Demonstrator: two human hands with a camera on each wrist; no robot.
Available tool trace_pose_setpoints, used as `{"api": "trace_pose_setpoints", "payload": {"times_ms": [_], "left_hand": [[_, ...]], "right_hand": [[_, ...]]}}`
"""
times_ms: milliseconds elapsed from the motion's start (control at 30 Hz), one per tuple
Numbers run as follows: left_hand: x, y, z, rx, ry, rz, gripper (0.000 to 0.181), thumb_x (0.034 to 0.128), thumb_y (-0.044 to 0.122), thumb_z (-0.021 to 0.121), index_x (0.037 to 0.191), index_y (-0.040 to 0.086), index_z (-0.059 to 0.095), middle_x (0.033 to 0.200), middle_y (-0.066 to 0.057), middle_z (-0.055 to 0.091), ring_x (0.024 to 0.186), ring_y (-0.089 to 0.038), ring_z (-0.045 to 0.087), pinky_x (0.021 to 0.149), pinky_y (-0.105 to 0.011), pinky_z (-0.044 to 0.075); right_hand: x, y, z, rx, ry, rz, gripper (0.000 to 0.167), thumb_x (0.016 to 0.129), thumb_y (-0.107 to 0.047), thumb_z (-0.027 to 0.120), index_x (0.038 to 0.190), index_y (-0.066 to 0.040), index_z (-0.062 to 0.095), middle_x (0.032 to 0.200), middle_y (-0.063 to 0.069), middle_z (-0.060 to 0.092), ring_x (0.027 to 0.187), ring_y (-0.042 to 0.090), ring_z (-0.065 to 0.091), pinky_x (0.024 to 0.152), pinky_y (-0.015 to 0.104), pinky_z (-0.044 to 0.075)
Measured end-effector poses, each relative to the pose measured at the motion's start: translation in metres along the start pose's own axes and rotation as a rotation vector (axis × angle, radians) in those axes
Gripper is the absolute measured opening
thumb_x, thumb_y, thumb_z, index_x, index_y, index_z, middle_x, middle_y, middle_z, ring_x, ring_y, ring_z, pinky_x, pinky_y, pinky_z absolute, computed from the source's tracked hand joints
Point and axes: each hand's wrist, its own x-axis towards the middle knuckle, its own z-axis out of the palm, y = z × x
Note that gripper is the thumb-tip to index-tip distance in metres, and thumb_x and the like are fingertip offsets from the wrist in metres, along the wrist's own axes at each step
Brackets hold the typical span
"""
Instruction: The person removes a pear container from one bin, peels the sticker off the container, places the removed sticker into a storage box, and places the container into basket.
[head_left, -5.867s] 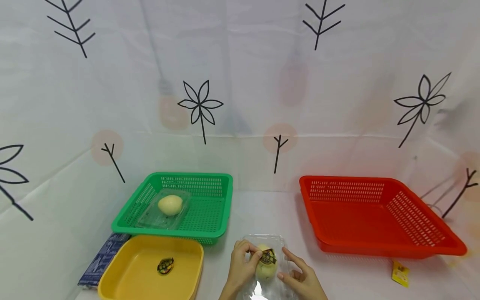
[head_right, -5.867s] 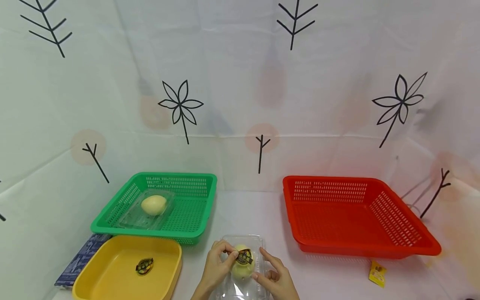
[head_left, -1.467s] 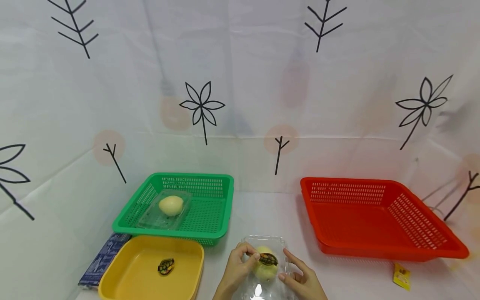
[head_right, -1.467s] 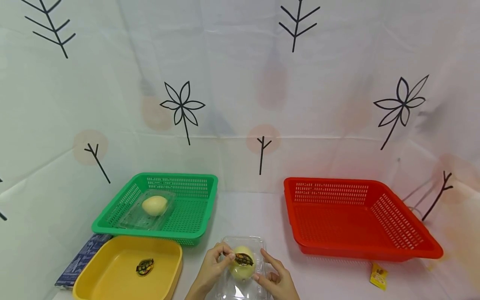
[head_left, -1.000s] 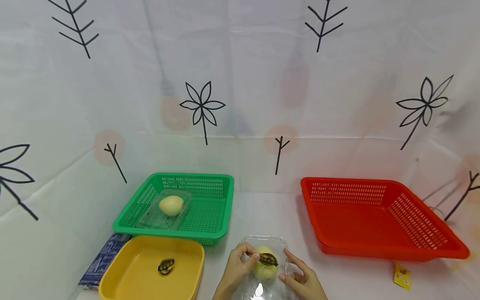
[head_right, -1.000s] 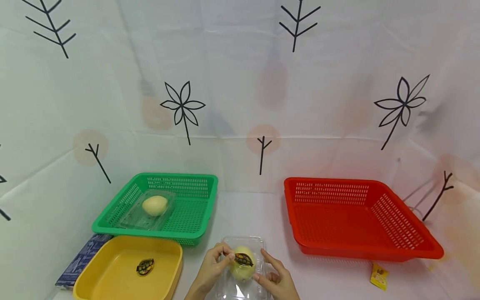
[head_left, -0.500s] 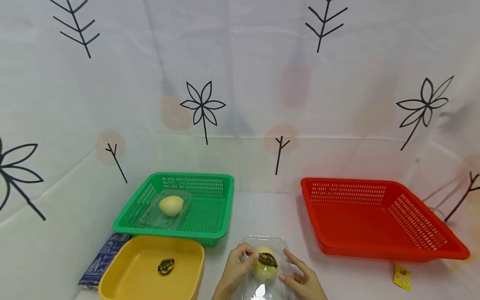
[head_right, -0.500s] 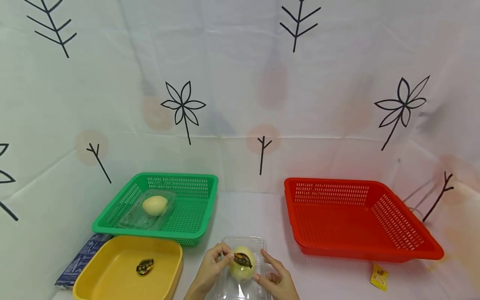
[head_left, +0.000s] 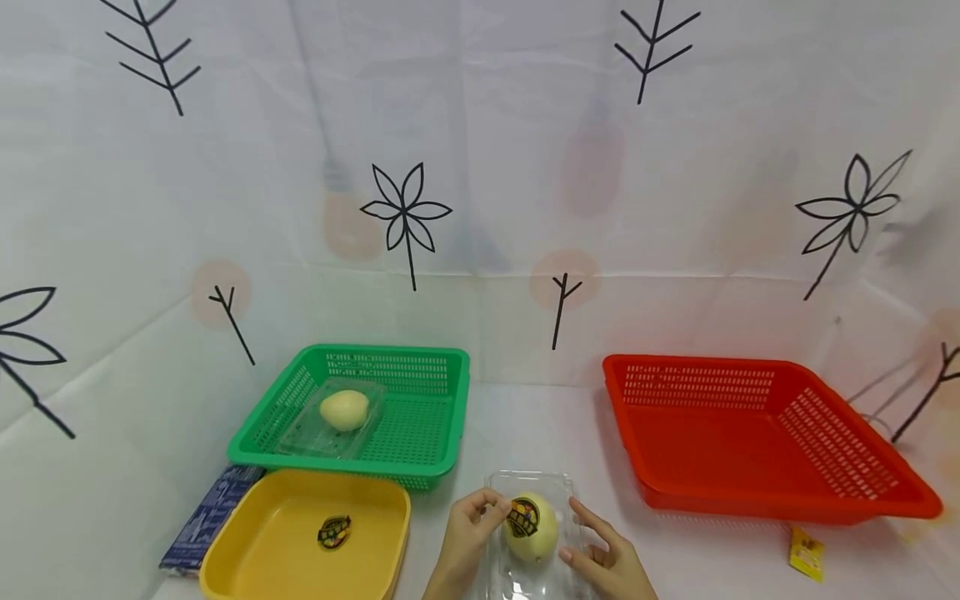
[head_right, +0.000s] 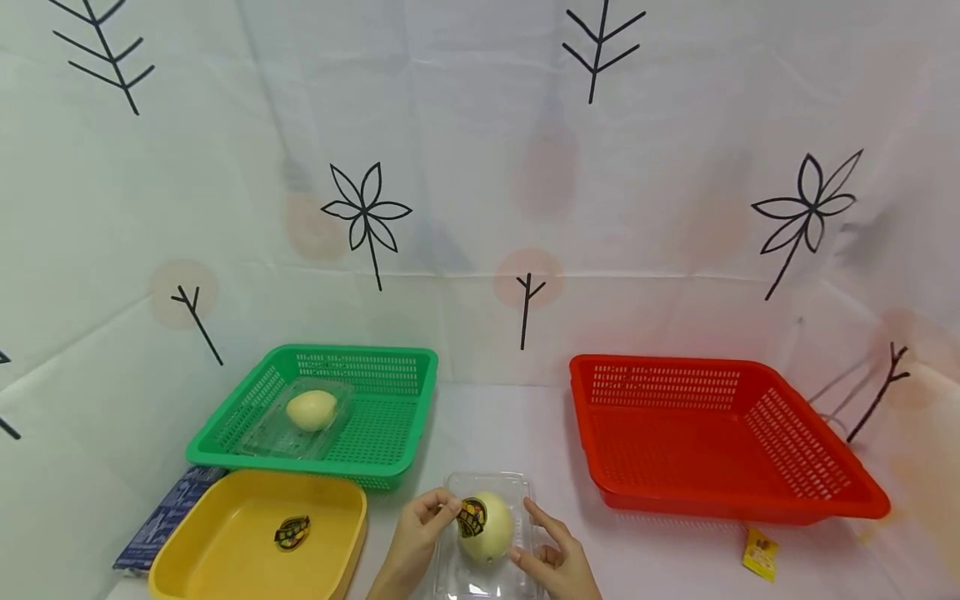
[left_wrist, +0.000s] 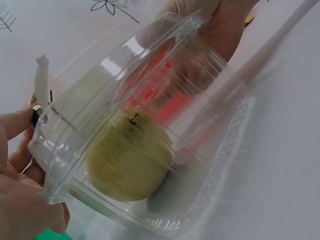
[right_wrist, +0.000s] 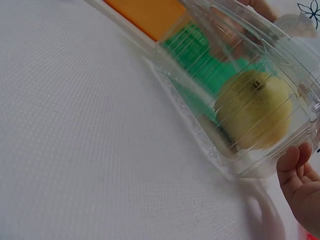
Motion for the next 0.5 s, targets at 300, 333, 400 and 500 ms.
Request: {"api": "trace_pose_setpoints", "payload": {"times_ms": [300, 333, 400, 500], "left_hand": [[-0.017, 0.014, -0.01, 0.055, -0.006, -0.045, 0.02, 0.0901, 0.009, 0.06, 0.091, -0.012, 0.06, 0.086, -0.003, 0.062, 0.078, -0.005, 0.054, 0.075, -0.021, 0.043], [-0.02, 0.017, -0.014, 0.061, -0.012, -0.04, 0.021, 0.0908, 0.008, 0.059, 0.092, -0.013, 0.06, 0.087, -0.004, 0.062, 0.078, -0.005, 0.055, 0.076, -0.02, 0.044], [-0.026, 0.024, -0.022, 0.099, -0.01, -0.03, 0.021, 0.0917, 0.008, 0.058, 0.093, -0.013, 0.059, 0.089, -0.008, 0.063, 0.08, -0.004, 0.057, 0.078, -0.02, 0.046], [-0.036, 0.036, -0.041, 0.152, 0.023, -0.033, 0.022, 0.0928, 0.009, 0.057, 0.097, -0.012, 0.059, 0.092, -0.009, 0.063, 0.083, -0.003, 0.058, 0.08, -0.02, 0.048]], "right_hand": [[-0.001, 0.004, -0.001, 0.022, -0.017, -0.044, 0.067, 0.078, -0.005, 0.072, 0.138, 0.002, 0.041, 0.129, 0.031, 0.041, 0.049, 0.006, 0.042, 0.048, 0.02, 0.037], [-0.001, 0.005, -0.001, 0.023, -0.017, -0.046, 0.067, 0.078, -0.005, 0.072, 0.138, 0.002, 0.042, 0.129, 0.031, 0.042, 0.049, 0.006, 0.042, 0.048, 0.02, 0.037], [-0.001, 0.004, -0.001, 0.022, -0.012, -0.041, 0.067, 0.078, -0.006, 0.072, 0.138, 0.002, 0.042, 0.129, 0.03, 0.042, 0.049, 0.006, 0.041, 0.049, 0.02, 0.037], [-0.002, 0.004, -0.001, 0.019, 0.001, -0.034, 0.067, 0.078, -0.006, 0.073, 0.138, 0.001, 0.043, 0.128, 0.029, 0.044, 0.049, 0.006, 0.038, 0.049, 0.02, 0.037]]}}
